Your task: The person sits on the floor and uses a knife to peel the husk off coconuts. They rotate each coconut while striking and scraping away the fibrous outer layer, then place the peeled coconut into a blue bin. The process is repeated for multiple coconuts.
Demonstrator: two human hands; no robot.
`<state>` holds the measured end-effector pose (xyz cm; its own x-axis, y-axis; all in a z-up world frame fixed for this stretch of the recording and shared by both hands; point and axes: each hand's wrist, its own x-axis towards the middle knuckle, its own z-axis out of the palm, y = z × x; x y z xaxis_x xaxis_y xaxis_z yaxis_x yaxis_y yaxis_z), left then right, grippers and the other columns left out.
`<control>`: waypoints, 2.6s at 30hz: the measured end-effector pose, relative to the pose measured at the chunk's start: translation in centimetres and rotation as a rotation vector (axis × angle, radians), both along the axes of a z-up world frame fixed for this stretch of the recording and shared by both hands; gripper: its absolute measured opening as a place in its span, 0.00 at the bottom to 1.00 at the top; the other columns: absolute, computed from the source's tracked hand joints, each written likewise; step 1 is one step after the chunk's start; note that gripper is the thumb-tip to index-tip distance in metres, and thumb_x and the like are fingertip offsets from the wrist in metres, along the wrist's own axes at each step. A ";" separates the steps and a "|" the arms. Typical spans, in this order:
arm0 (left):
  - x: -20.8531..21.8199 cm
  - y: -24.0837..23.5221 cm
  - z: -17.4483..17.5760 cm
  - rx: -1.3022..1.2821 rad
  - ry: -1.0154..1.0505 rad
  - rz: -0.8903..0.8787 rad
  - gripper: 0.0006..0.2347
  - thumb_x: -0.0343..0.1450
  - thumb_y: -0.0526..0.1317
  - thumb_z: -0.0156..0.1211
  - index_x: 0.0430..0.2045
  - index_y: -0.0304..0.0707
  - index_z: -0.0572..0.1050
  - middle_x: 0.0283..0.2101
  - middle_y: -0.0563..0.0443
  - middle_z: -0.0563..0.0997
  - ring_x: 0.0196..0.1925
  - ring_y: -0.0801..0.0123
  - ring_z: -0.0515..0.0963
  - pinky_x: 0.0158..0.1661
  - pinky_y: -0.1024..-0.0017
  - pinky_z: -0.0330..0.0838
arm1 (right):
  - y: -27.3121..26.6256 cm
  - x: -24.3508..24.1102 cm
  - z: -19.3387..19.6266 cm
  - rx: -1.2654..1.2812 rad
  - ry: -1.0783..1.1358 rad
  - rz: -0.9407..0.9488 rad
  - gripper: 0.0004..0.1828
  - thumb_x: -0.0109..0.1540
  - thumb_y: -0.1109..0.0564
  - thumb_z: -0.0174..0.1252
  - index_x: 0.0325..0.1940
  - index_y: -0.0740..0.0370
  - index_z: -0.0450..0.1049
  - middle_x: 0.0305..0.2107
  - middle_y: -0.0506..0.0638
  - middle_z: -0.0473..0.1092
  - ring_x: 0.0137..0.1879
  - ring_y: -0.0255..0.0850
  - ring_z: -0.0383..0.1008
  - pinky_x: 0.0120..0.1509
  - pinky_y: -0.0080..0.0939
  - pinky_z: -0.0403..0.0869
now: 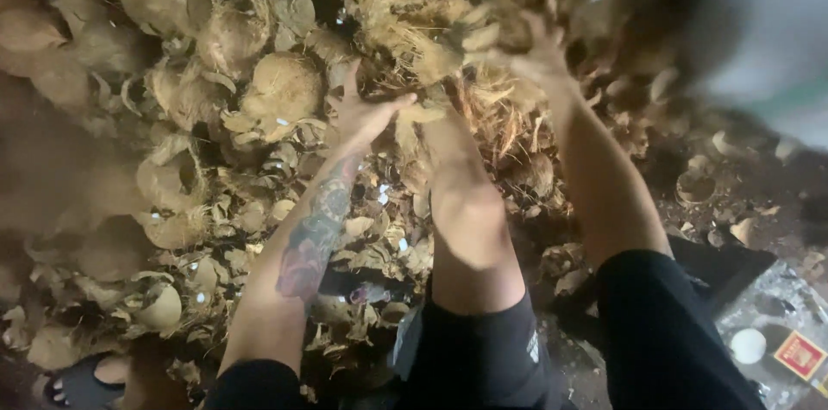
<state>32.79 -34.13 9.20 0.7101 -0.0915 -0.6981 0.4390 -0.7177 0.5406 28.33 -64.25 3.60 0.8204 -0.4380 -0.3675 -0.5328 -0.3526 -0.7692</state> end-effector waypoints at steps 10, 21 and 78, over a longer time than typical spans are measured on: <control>3.1 -1.1 -2.8 -0.052 -0.170 0.399 0.25 0.67 0.23 0.63 0.61 0.35 0.74 0.41 0.49 0.86 0.19 0.80 0.79 0.15 0.89 0.76 | 5.8 0.5 -1.8 -0.276 0.407 -0.064 0.59 0.64 0.71 0.57 0.80 0.16 0.38 0.80 0.62 0.28 0.81 0.77 0.28 0.79 0.82 0.52; 3.5 -7.7 1.7 -0.130 -0.546 0.016 0.11 0.65 0.30 0.70 0.27 0.57 0.87 0.40 0.62 0.91 0.45 0.75 0.91 0.61 0.70 0.79 | -3.2 -12.2 -4.1 0.673 -0.775 -0.520 0.32 0.75 0.44 0.45 0.80 0.60 0.57 0.75 0.62 0.64 0.26 0.28 0.65 0.21 0.28 0.65; 4.7 -10.4 0.5 -0.126 -0.937 -0.608 0.19 0.66 0.43 0.83 0.47 0.44 0.80 0.42 0.42 0.88 0.40 0.52 0.88 0.39 0.55 0.81 | 4.6 -11.6 0.5 -0.141 -0.553 -0.397 0.57 0.50 0.83 0.45 0.78 0.40 0.58 0.75 0.61 0.53 0.81 0.64 0.56 0.67 0.52 0.86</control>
